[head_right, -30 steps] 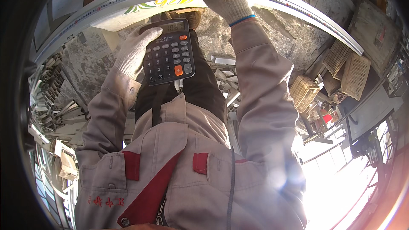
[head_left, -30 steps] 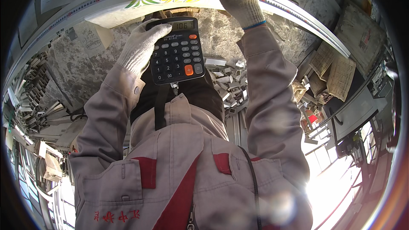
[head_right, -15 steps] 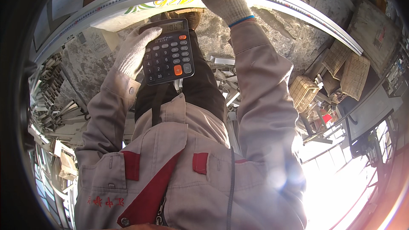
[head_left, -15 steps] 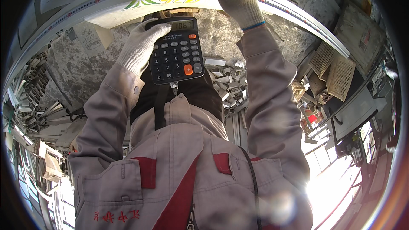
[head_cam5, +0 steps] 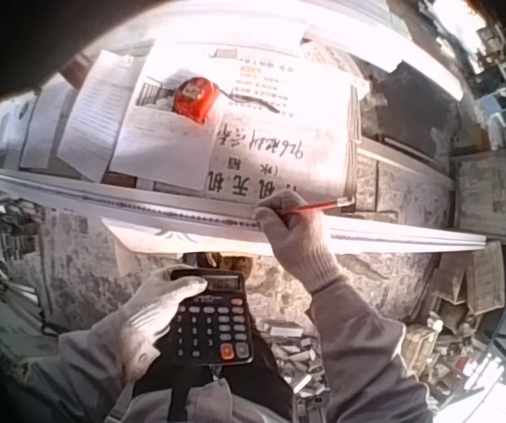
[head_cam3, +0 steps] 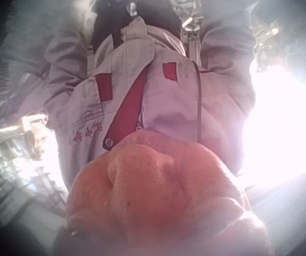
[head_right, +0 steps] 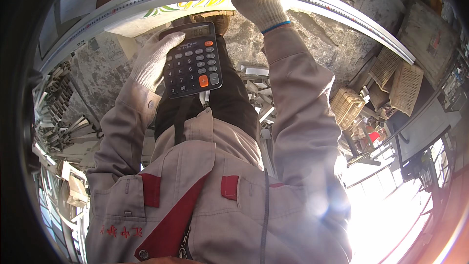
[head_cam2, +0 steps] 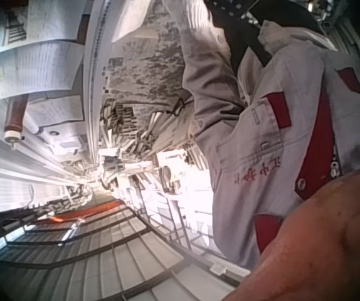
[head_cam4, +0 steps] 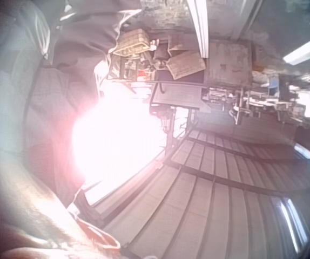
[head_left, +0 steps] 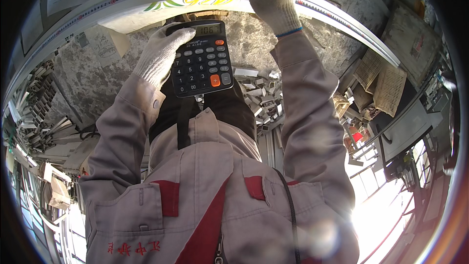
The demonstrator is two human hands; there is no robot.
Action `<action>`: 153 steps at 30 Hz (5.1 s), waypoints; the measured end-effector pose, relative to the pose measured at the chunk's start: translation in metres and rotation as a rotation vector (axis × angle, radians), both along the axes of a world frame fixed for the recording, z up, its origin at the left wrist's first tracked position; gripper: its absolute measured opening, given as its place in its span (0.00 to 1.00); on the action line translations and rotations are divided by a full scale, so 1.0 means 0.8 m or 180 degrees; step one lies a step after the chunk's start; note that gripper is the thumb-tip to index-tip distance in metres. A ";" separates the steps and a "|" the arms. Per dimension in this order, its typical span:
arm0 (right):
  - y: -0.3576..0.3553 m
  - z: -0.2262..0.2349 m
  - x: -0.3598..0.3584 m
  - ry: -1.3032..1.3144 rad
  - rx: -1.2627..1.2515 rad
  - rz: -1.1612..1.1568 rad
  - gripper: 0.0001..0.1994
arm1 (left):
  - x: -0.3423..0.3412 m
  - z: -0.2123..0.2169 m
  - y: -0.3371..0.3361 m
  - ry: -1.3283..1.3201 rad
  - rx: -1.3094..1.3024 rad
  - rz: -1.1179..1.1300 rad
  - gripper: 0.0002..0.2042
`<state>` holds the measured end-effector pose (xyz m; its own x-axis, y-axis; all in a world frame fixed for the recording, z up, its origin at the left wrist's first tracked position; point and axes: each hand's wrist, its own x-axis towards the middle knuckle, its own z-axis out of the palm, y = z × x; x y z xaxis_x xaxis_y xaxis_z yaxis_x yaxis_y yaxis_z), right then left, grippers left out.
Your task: The person measures a long white profile with a tape measure and marks it with a red pen. They then use a calculator to perform calculations and record the results on a nearby paper. The person repeats this cycle of measuring, calculating, and writing multiple times.
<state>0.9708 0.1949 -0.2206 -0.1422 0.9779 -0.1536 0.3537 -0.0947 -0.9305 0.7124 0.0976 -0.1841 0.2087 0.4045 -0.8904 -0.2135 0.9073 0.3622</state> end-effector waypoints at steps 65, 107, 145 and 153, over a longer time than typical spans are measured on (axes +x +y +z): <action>-0.133 0.119 -0.005 0.0499 -0.1137 -0.1767 0.12 | -0.076 0.025 -0.014 0.0088 0.0262 0.0181 0.17; -0.179 0.253 0.040 -0.0174 0.1255 0.0504 0.15 | 0.085 0.170 0.012 0.0498 0.1120 0.0424 0.14; -0.179 0.275 0.007 -0.0642 0.1807 0.1173 0.15 | 0.100 0.156 0.010 0.0531 0.1405 0.0580 0.14; -0.174 0.270 -0.016 -0.0844 0.1619 0.1539 0.15 | 0.079 0.156 0.014 0.0567 0.1418 0.0563 0.15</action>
<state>0.9577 0.0559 -0.0042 -0.5950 0.7753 0.2119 0.4653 0.5472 -0.6957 0.7758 0.1089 -0.0596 -0.0365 0.7684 -0.6389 -0.2495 0.6120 0.7504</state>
